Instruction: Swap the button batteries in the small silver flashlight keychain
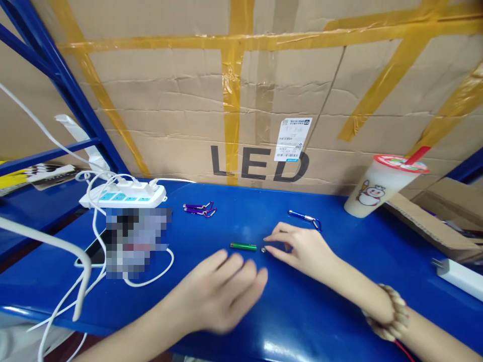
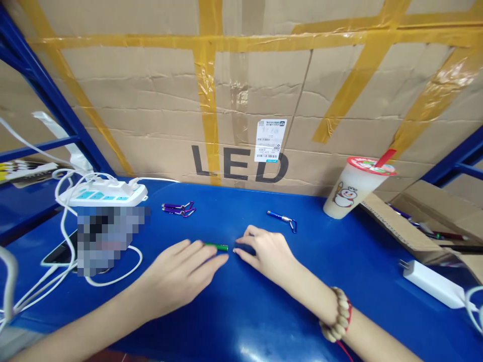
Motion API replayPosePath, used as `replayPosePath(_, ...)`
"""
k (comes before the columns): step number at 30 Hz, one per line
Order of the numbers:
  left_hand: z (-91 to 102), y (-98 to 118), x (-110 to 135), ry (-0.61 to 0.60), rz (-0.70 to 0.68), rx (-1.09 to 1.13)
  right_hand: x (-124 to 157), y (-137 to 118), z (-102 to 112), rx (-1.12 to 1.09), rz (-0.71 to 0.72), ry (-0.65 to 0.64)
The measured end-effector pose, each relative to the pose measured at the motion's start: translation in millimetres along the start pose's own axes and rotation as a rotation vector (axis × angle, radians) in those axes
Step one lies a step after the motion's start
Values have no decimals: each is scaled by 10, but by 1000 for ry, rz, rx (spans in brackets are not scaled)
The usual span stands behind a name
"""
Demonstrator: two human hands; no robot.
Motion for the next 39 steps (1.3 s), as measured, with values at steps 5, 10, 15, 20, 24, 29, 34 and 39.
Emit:
replayPosePath(5,-362,111,-475,-224,-70,-181,144,176,-261,3,-128,-48)
replayPosePath(10,-626,-99,-542,-343,-34,-149,165,187,-281,-87,-197,1)
replayPosePath(15,-705,-171,-458,-398,5,-71,161,207,-380,-198,-228,14)
replayPosePath(20,-676,-234,-458,-334,82,68,196,238,-390,-303,-237,28)
replayPosePath(24,-488,-269,-462,-175,123,221,229,268,-397,-384,-232,36)
replayPosePath(29,-333,-275,-425,-86,183,387,258,332,-427,-431,-252,39)
replayPosePath(34,-316,-148,-380,-79,117,471,259,368,-443,-471,-243,54)
replayPosePath(39,-416,-56,-355,-166,85,444,254,294,-321,-510,-126,158)
Point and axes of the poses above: each hand's wrist, its own x-axis away from the middle knuckle, its own z-axis out of the back of the hand, y = z × x, the point moved 10 cm from there along -x, towards the middle knuckle, and after that the axes turned 8 degrees about z, right-handed, at the moved point
